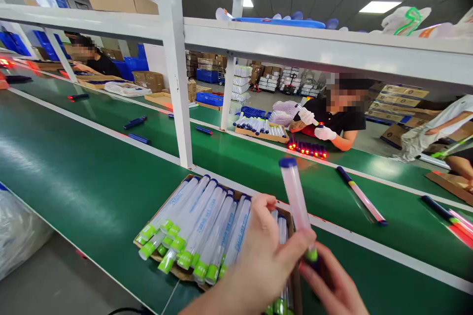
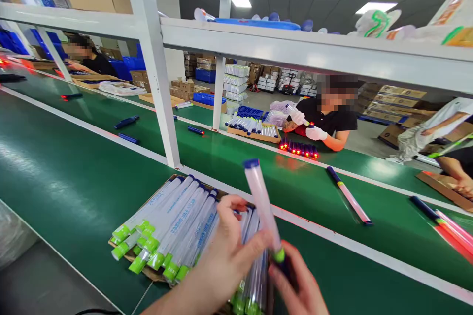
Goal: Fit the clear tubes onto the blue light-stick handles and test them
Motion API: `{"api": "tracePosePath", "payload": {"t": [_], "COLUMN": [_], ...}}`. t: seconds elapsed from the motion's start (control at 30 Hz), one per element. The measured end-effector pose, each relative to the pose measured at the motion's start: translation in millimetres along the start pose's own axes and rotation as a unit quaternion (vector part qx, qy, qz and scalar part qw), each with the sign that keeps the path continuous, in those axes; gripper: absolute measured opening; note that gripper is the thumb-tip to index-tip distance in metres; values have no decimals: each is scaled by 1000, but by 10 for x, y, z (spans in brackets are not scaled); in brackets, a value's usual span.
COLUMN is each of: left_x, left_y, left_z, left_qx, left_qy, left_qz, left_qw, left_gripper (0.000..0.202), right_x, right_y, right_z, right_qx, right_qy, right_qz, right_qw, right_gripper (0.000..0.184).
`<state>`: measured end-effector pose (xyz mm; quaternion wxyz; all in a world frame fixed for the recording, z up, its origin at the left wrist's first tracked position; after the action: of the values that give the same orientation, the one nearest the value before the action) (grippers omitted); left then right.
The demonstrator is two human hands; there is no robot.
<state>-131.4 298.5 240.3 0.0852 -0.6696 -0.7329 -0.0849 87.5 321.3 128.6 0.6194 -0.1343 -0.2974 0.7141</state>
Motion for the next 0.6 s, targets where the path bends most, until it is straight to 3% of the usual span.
{"api": "tracePosePath", "payload": {"t": [0.07, 0.17, 0.23, 0.3, 0.37, 0.43, 0.5, 0.6], "left_x": [96, 134, 87, 51, 46, 61, 80, 49], "left_y": [-404, -1009, -1246, -1278, -1241, -1222, -1226, -1330], "left_z": [-161, 16, 239, 407, 490, 493, 441, 394], "left_qx": [222, 510, 590, 608, 609, 594, 528, 327], "left_qy": [19, -84, -170, -207, -217, -209, -178, -134], "left_qz": [11, 5, 23, 52, 68, 66, 54, 12], "left_qw": [975, 856, 789, 765, 760, 774, 828, 935], "left_gripper": [39, 23, 22, 27, 37, 40, 35, 36], "right_x": [603, 1520, 1941, 2166, 2234, 2222, 2202, 2198], "right_y": [-220, -586, -737, -783, -764, -717, -625, -314], "right_z": [-328, -918, -1243, -1462, -1566, -1548, -1411, -1066], "right_qx": [-153, -263, -320, -363, -395, -423, -447, -451], "right_qy": [32, 139, 209, 264, 301, 315, 289, 184], "right_qz": [-25, -43, -45, -42, -43, -54, -68, -45], "right_qw": [987, 954, 923, 893, 867, 848, 844, 872], "right_gripper": [54, 32, 17, 16, 19, 24, 31, 31]}}
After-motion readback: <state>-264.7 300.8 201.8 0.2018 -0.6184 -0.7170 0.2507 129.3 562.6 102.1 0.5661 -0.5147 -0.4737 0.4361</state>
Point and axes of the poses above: each hand's wrist, its own x-axis towards the middle knuckle, its own y-axis out of the palm, z = x × y, the point moved 10 cm from there along x, towards the middle knuckle, and after that the axes turned 10 degrees about -x, right-handed, at the moved point
